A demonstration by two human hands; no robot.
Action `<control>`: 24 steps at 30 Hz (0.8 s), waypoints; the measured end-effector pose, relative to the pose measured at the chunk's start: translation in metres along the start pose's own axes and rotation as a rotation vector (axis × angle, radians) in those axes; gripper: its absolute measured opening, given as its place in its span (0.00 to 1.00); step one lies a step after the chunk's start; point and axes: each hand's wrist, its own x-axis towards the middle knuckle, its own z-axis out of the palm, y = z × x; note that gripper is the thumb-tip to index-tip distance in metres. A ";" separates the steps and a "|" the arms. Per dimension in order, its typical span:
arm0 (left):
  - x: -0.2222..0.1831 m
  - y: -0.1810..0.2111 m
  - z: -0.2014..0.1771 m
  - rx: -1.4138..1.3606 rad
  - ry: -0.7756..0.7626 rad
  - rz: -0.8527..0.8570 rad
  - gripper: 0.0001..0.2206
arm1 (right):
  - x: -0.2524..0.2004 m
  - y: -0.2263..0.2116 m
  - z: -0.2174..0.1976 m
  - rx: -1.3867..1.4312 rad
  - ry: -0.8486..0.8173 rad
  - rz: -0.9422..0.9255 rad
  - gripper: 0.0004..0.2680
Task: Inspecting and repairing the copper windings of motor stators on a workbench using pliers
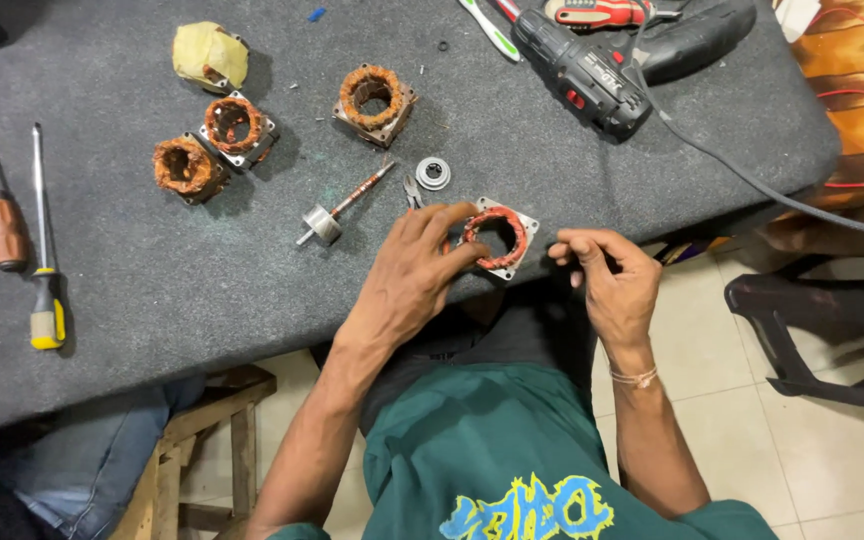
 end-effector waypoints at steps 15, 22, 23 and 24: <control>0.003 0.008 -0.001 -0.046 0.049 0.002 0.09 | 0.050 -0.030 0.018 -0.260 -0.143 -0.285 0.01; 0.001 0.006 0.003 -0.096 0.055 -0.029 0.06 | 0.076 -0.016 0.035 -0.144 -0.179 -0.139 0.03; 0.002 0.007 0.002 -0.155 0.060 -0.050 0.05 | 0.079 -0.015 0.039 -0.155 -0.215 -0.137 0.03; 0.002 0.008 0.000 -0.214 0.066 -0.072 0.06 | 0.083 -0.014 0.042 -0.166 -0.252 -0.136 0.04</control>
